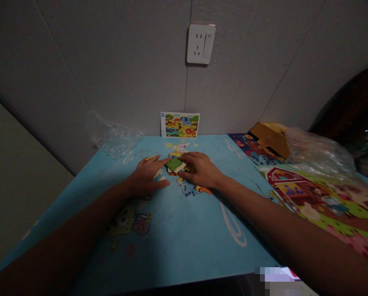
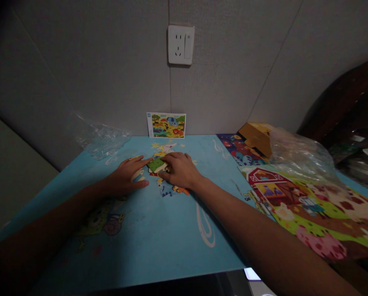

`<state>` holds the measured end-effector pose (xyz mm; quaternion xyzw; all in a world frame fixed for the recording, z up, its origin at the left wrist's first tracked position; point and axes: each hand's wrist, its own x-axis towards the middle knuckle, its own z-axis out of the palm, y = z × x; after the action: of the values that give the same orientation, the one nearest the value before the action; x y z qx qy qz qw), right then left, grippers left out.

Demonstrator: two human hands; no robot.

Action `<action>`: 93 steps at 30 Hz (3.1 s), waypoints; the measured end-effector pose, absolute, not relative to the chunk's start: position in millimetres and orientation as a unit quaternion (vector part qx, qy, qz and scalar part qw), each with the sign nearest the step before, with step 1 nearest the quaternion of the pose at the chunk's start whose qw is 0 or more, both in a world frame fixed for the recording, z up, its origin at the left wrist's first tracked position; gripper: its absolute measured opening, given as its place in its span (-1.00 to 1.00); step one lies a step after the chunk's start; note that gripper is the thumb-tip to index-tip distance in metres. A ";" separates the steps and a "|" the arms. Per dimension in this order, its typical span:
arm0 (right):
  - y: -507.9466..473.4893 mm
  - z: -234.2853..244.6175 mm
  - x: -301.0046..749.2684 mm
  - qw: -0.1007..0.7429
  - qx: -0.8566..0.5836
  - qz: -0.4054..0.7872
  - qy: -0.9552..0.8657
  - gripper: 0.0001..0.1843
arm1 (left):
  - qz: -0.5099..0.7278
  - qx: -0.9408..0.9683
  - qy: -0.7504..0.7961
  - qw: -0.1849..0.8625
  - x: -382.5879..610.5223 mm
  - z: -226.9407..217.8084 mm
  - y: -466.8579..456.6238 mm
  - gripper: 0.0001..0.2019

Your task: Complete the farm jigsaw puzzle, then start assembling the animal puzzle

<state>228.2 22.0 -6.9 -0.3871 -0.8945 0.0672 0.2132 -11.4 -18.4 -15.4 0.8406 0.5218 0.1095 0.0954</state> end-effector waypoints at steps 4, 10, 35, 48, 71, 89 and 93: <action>25.6 -6.4 228.6 0.222 -0.407 0.060 -0.884 -0.62 | 0.176 0.849 0.485 0.111 -16.9 -17.4 -14.3 -0.33; 22.0 -2.6 228.8 0.239 -0.371 0.065 -0.895 -0.64 | 0.265 0.856 0.426 0.122 -17.7 -19.6 -11.1 -0.40; 28.2 8.4 250.7 0.151 -0.418 0.065 -0.894 -0.34 | 0.273 0.859 0.426 0.081 -15.5 -12.2 -12.7 -0.74; 17.7 18.6 240.3 0.217 -0.460 0.116 -0.853 -0.57 | 0.293 0.870 0.393 0.060 -11.4 -6.1 -18.0 -0.68; -5.4 16.3 216.9 0.354 -0.327 0.169 -0.860 -0.67 | 0.392 0.794 0.457 0.084 13.0 -8.0 -30.5 -0.83; 2.4 -5.0 216.7 0.449 -0.284 0.333 -0.779 -0.62 | 0.393 0.756 0.502 0.152 14.9 -4.9 -31.1 -0.72; -2.9 -3.6 212.4 0.495 -0.282 0.347 -0.745 -0.62 | 0.436 0.725 0.504 0.176 15.8 -2.4 -33.2 -0.70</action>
<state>212.4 -2.9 -3.6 -0.2815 -0.7452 0.3467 0.4952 15.8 -33.2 -2.4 0.7247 0.5036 0.4360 0.1764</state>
